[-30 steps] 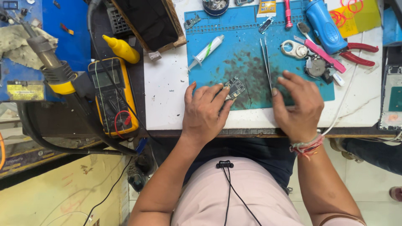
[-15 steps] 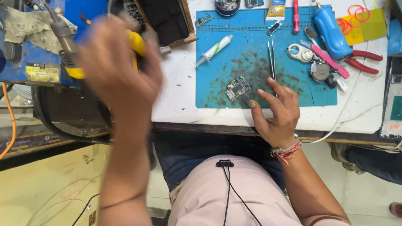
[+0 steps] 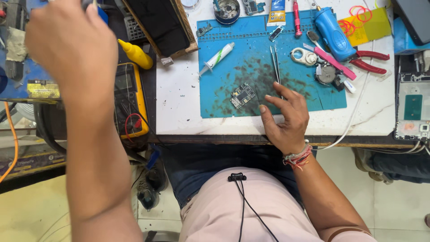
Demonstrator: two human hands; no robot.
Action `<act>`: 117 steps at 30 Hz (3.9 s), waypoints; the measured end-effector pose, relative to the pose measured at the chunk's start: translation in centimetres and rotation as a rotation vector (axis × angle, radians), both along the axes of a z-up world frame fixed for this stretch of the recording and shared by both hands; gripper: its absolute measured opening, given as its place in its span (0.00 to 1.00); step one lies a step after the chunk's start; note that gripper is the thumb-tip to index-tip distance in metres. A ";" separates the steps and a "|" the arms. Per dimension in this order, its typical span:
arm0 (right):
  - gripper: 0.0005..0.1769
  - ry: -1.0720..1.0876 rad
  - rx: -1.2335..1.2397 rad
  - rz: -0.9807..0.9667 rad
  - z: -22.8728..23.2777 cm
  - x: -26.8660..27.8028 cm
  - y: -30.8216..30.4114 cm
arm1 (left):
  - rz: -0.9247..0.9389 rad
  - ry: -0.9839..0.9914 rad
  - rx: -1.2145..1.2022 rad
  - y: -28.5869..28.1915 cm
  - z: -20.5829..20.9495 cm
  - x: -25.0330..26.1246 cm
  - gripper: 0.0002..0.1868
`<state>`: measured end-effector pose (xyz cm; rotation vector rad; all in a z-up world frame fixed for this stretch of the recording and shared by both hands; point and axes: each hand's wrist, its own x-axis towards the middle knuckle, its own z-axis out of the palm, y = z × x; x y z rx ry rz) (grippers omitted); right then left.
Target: The person uses a soldering iron to apply heat to specific points on a small circuit board. They hold the board steady with their left hand while manipulating the soldering iron with their right hand, focusing on different components throughout the clip.
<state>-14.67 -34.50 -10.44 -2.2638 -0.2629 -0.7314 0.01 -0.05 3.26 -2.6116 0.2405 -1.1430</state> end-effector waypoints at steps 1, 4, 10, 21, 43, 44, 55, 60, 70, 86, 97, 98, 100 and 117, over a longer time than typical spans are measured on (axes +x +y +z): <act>0.13 0.002 0.014 0.005 0.0 0.0 0.0 | 0.001 -0.005 0.003 -0.5 0.7 -2.2 0.06; 0.14 -0.039 0.030 0.014 0.0 -0.1 -0.2 | -0.016 0.069 -0.168 -2.7 2.1 -8.8 0.08; 0.20 -0.238 -0.027 0.192 1.0 -1.0 0.8 | -0.405 0.309 -0.379 -9.9 -2.5 -17.2 0.18; 0.14 0.014 0.362 -0.087 0.2 -2.5 -1.9 | -1.168 0.638 -0.899 -15.7 -8.7 -18.0 0.23; 0.09 0.222 0.254 0.025 -2.2 -2.5 -1.5 | -0.581 0.609 -0.644 -16.3 -14.4 -12.1 0.13; 0.09 0.221 0.262 0.029 -2.2 -2.5 -1.5 | -0.581 0.612 -0.641 -16.3 -14.4 -12.1 0.13; 0.09 0.211 0.216 0.022 -2.1 -2.4 -1.4 | -0.571 0.621 -0.624 -16.3 -14.5 -12.1 0.14; 0.09 0.208 0.231 0.021 -2.0 -2.3 -1.3 | -0.571 0.613 -0.632 -16.3 -14.6 -12.2 0.14; 0.07 0.265 0.354 -0.074 -2.2 -2.8 -0.8 | -0.580 0.617 -0.650 -16.3 -14.6 -12.3 0.13; 0.05 0.194 0.261 -0.030 -1.4 -2.2 -0.6 | -0.592 0.560 -0.642 -15.9 -14.4 -12.5 0.14; 0.03 0.190 0.301 -0.059 -2.3 -3.0 -1.1 | -0.597 0.576 -0.630 -15.9 -14.6 -12.8 0.14; 0.05 0.189 0.354 -0.090 -2.5 -3.2 -0.7 | -0.597 0.570 -0.635 -15.9 -14.6 -12.8 0.15; 0.06 0.206 0.386 -0.119 -3.0 -3.1 -0.8 | -0.600 0.567 -0.635 -15.8 -14.4 -12.9 0.15; 0.09 0.235 0.514 -0.047 -3.5 -3.4 -1.3 | -0.592 0.465 -0.828 -10.7 -15.4 -14.8 0.17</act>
